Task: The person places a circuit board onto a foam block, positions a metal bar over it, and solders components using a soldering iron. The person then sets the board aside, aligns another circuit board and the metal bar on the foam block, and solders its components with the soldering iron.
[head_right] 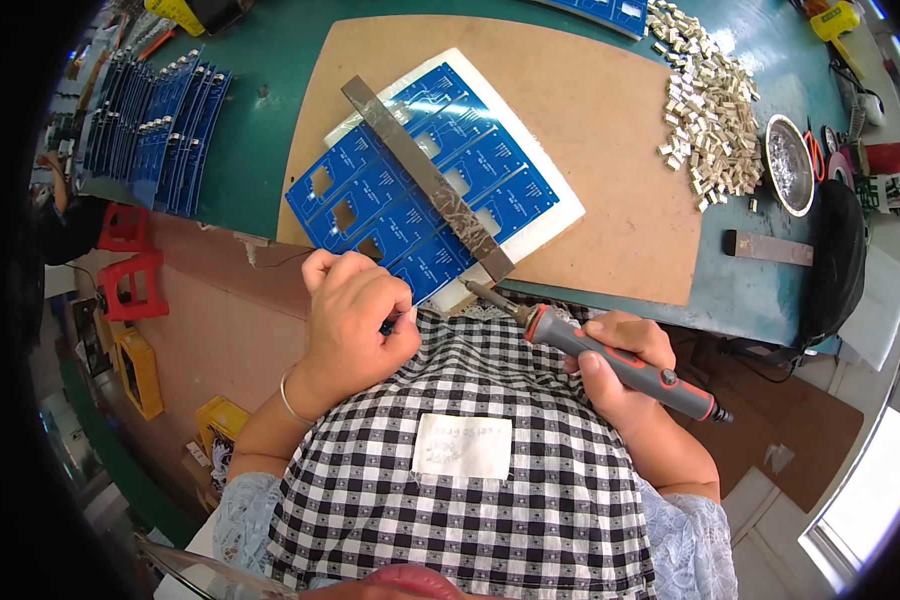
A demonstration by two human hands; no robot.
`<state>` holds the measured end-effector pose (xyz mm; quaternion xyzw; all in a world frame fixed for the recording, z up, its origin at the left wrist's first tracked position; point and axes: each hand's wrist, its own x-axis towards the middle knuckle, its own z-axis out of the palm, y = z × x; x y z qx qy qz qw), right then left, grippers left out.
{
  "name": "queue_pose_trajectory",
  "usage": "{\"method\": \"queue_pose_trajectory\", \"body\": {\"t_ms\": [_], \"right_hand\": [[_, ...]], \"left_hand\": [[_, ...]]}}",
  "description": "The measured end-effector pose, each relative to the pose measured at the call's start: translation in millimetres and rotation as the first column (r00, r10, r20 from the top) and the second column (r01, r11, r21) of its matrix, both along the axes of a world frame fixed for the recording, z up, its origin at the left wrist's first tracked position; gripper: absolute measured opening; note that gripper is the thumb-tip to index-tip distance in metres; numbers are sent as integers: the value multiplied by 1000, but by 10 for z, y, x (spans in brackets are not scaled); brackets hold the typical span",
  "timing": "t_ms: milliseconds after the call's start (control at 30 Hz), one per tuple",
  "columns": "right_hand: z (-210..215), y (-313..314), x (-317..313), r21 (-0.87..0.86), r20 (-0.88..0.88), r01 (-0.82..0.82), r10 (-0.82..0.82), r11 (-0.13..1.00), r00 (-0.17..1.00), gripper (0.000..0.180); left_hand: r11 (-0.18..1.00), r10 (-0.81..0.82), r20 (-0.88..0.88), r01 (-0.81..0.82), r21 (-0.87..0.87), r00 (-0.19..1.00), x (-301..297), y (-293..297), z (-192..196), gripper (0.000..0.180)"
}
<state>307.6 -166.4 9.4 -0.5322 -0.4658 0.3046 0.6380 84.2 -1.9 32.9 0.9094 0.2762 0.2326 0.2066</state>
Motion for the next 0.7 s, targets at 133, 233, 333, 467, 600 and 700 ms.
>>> {"method": "queue_pose_trajectory", "body": {"t_ms": [133,233,333,467,600,700], "right_hand": [[3,-61,-51,-91,-74,20,-27,996,997,24],[40,-72,-96,-136,-101,57,-71,989,992,25],[43,-57,-94,-155,-107,39,-56,987,993,25],[76,-32,-121,-193,-154,37,-68,981,986,24],[70,-25,-125,-197,-187,18,-56,980,981,24],[86,-11,-130,-211,-180,13,-52,977,982,25]], "left_hand": [[1000,9,-8,-9,-7,1000,-9,-26,13,18],[1000,0,-17,-1,-9,1000,-21,-27,36,18],[1000,-7,-18,7,-13,1000,-14,-13,42,18],[1000,-14,-33,14,-4,999,-7,-15,39,18],[1000,-13,-47,14,14,999,1,-18,39,18],[1000,-7,-49,8,20,999,5,-21,35,18]]}}
